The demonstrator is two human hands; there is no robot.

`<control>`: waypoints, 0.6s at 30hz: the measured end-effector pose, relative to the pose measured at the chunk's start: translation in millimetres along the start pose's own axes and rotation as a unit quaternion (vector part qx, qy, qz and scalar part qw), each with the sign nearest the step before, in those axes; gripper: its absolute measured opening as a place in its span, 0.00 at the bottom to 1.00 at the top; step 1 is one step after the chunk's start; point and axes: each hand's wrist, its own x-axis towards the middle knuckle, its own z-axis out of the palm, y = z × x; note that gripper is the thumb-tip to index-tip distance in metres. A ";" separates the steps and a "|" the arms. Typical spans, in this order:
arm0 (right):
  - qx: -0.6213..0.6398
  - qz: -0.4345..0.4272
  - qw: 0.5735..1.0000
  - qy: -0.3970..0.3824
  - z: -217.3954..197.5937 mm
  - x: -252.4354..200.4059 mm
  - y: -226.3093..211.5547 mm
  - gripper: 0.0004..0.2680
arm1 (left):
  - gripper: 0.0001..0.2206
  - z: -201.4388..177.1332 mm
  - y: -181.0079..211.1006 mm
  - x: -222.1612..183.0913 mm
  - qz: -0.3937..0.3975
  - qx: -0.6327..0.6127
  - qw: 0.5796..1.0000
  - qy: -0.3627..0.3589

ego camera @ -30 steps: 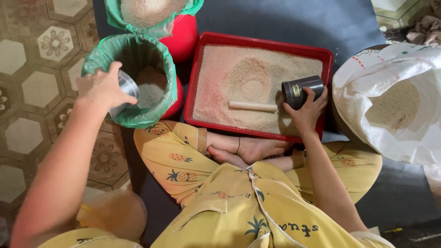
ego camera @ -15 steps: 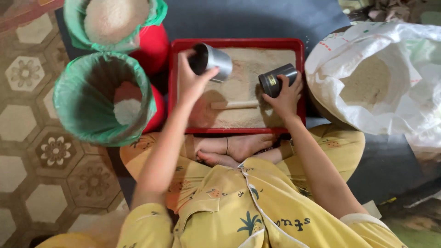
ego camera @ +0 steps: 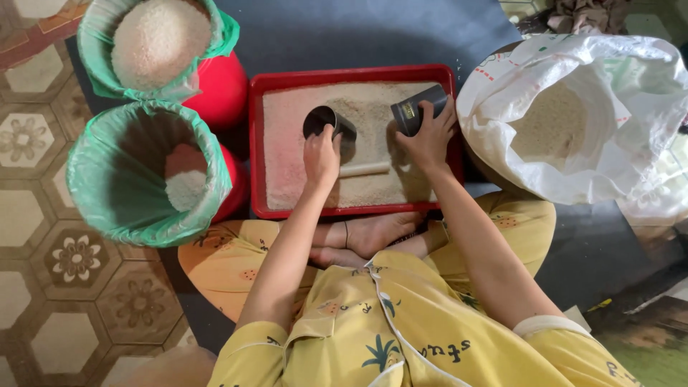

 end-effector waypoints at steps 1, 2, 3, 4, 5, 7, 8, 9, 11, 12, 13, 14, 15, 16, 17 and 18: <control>-0.017 0.003 1.000 0.012 6.8 1.6 0.4 0.28 | 0.08 -2.2 -1.0 -0.9 0.013 0.010 1.000 -0.002; -0.016 0.002 1.000 0.011 9.3 0.5 -3.8 0.28 | 0.08 4.3 -0.8 -3.8 0.012 0.012 1.000 -0.002; -0.002 -0.003 1.000 -0.008 10.7 -2.8 -6.0 0.28 | 0.11 11.9 1.1 -9.0 -0.060 -0.029 0.995 -0.077; 0.013 -0.008 1.000 -0.027 12.1 -6.0 -8.3 0.29 | 0.14 19.5 2.9 -14.2 -0.132 -0.070 0.977 -0.152; 0.012 -0.008 1.000 -0.026 17.7 -7.1 -6.0 0.29 | 0.14 19.4 10.7 -14.4 -0.131 -0.071 0.977 -0.151; 0.084 0.019 0.996 -0.027 30.0 -11.5 -2.1 0.29 | 0.21 17.7 25.3 -17.6 -0.256 -0.130 0.936 -0.204; 0.083 0.018 0.996 -0.029 34.3 -10.2 3.7 0.29 | 0.21 9.5 32.5 -15.9 -0.257 -0.130 0.936 -0.204; 0.141 0.046 0.989 -0.019 39.4 -10.7 9.6 0.29 | 0.24 0.8 39.0 -16.0 -0.279 -0.190 0.920 -0.200; 0.198 0.075 0.977 -0.009 38.9 -14.7 11.4 0.30 | 0.26 -4.2 46.4 -15.5 -0.300 -0.249 0.900 -0.195; 0.236 0.081 0.968 -0.008 33.2 -18.1 7.5 0.29 | 0.27 -0.6 47.5 -15.0 -0.318 -0.275 0.888 -0.189; 0.273 0.088 0.958 -0.007 27.3 -23.7 4.4 0.29 | 0.28 2.9 49.0 -16.4 -0.336 -0.300 0.874 -0.183; 0.273 0.090 0.958 -0.008 24.8 -26.7 5.8 0.29 | 0.28 12.0 44.4 -15.2 -0.337 -0.300 0.873 -0.185; 0.257 0.096 0.962 -0.003 22.0 -27.9 6.9 0.30 | 0.28 21.4 40.0 -12.0 -0.353 -0.306 0.864 -0.189; 0.241 0.102 0.965 0.002 19.1 -29.0 8.1 0.32 | 0.28 30.7 35.8 -8.7 -0.370 -0.313 0.854 -0.193; 0.240 0.102 0.965 0.004 14.4 -32.0 7.9 0.32 | 0.28 31.1 36.4 -3.3 -0.369 -0.313 0.853 -0.194; 0.272 0.119 0.955 0.006 9.7 -34.9 7.8 0.30 | 0.26 31.6 37.0 2.1 -0.359 -0.280 0.875 -0.165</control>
